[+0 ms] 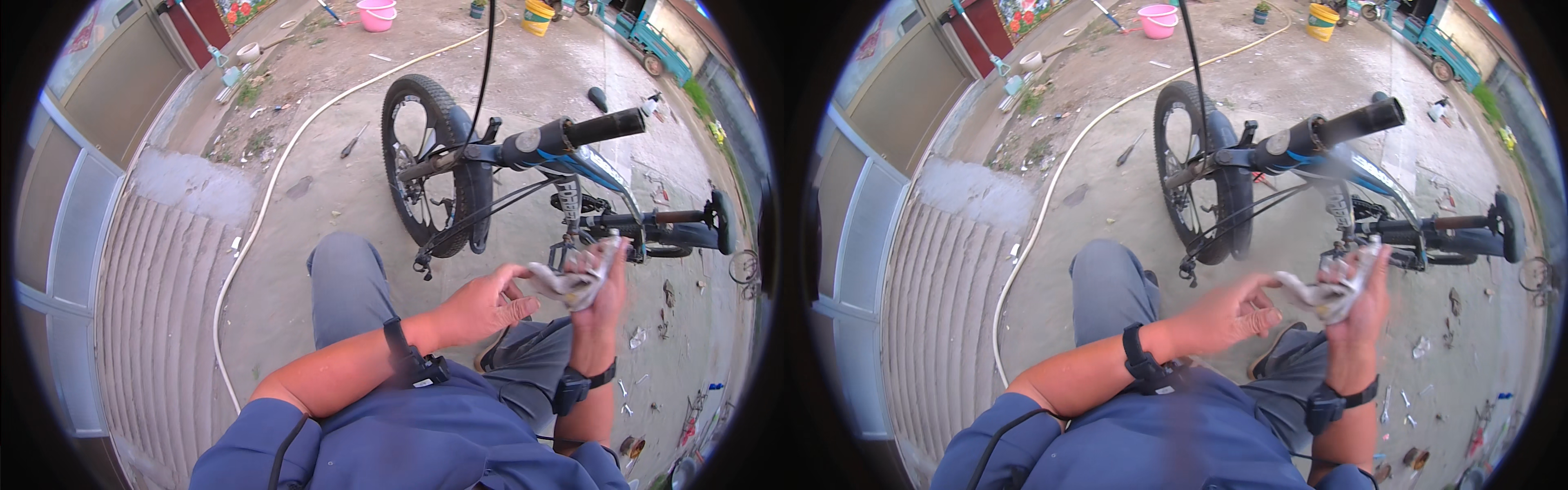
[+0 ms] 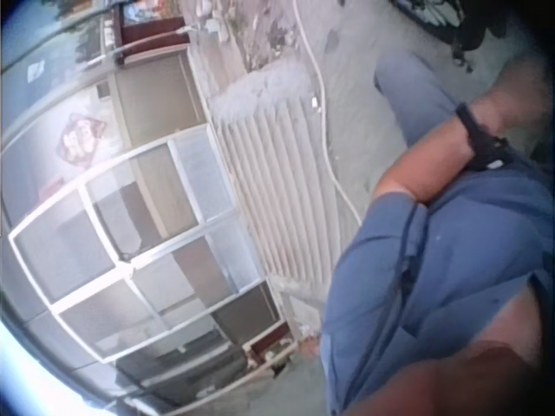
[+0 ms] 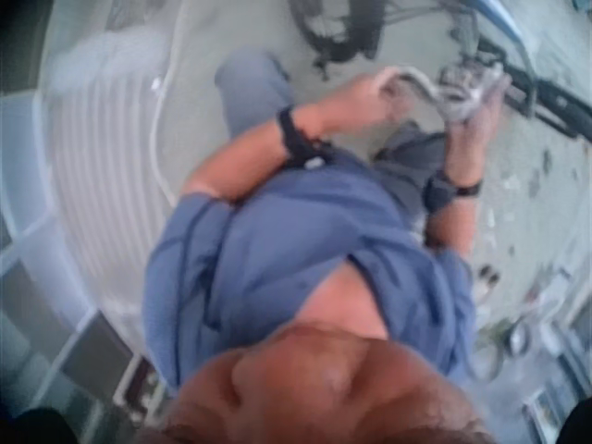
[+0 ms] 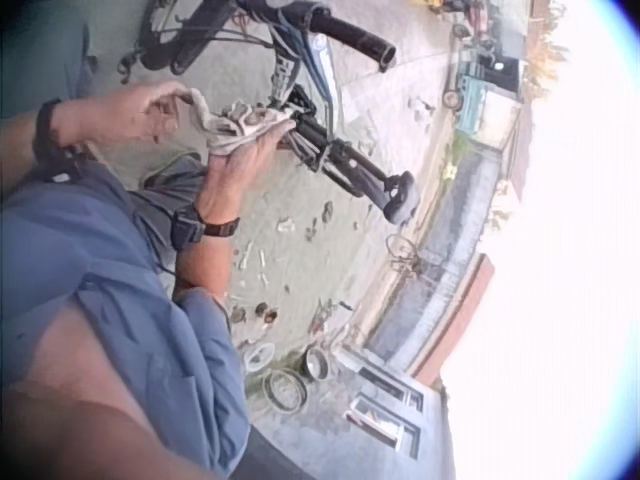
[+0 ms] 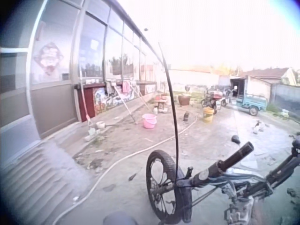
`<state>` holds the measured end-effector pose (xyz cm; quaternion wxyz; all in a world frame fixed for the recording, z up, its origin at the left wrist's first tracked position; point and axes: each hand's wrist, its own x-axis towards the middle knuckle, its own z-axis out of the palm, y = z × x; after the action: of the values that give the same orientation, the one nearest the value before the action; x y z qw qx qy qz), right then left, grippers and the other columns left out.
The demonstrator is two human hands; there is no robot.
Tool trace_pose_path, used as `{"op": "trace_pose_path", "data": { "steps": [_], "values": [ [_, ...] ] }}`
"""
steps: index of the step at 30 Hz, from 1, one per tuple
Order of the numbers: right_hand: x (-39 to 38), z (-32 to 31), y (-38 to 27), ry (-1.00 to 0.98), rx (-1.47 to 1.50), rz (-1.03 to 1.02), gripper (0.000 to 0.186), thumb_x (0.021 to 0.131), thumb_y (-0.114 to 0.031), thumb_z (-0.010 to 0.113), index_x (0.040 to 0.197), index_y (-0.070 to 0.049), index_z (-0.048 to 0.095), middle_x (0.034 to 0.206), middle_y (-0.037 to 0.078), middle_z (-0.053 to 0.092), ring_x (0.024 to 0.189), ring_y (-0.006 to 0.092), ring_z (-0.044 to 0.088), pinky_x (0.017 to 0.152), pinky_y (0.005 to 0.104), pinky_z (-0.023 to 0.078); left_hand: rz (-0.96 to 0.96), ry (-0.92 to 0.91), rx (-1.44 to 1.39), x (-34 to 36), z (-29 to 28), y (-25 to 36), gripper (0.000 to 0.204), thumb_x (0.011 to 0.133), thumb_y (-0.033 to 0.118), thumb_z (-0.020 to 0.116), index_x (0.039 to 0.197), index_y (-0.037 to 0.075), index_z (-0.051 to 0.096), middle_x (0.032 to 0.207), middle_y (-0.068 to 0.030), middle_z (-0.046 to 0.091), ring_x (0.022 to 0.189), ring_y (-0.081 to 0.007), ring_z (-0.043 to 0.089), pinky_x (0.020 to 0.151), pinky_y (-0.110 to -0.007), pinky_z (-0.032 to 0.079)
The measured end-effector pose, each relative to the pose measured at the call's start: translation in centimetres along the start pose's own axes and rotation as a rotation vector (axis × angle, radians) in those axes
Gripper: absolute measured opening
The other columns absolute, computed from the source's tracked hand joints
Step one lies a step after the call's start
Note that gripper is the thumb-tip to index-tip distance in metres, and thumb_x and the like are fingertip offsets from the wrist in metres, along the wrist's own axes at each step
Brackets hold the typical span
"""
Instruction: The person cleans the bicycle headset area with a cloth, then picks up small metal balls from the ground and places them into the headset. The person also picks up a small container of grease and appears to prepare to apply it to the components.
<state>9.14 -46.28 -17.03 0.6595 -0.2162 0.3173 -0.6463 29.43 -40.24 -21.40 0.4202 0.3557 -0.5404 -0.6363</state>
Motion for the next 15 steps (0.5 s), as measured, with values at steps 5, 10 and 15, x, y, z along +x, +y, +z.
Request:
{"op": "trace_pose_path", "data": {
  "steps": [5, 10, 15],
  "values": [
    [-3.0, 0.7, 4.9, -0.131, -0.426, 0.029, 0.038, 0.109, -0.042, 0.046, 0.11, -0.006, 0.061, 0.102, 0.011, 0.069, 0.085, 0.0182, 0.066, 0.074, 0.0333, 0.057, -0.145, 0.07, -0.133, 0.9, 0.9, -0.1, 0.05, 0.095, 0.036, 0.074, 0.122, -0.001, 0.051, 0.09, -0.0058, 0.066, 0.067, -0.0105, 0.062, 0.056, -0.024, 0.05],
    [-4.6, -0.4, 5.9, -0.347, -0.545, 0.15, 0.032, 0.108, -0.027, 0.049, 0.131, -0.005, 0.056, 0.099, 0.008, 0.068, 0.075, 0.0145, 0.066, 0.062, 0.0272, 0.051, -0.225, 0.1, -0.312, 0.4, 0.5, -0.7, 0.028, 0.105, 0.021, 0.058, 0.13, 0.008, 0.055, 0.092, -0.0026, 0.067, 0.063, -0.0078, 0.063, 0.048, -0.021, 0.043],
    [-5.1, -2.2, 5.8, -0.466, -0.476, 0.209, 0.041, 0.105, -0.018, 0.05, 0.144, -0.005, 0.045, 0.109, 0.011, 0.064, 0.074, 0.0163, 0.065, 0.067, 0.0296, 0.053, -0.251, 0.038, -0.333, -0.2, 0.0, -1.2, 0.025, 0.107, 0.022, 0.055, 0.127, 0.007, 0.057, 0.098, -0.0039, 0.069, 0.068, -0.0092, 0.066, 0.052, -0.02, 0.046]
  ]
}}
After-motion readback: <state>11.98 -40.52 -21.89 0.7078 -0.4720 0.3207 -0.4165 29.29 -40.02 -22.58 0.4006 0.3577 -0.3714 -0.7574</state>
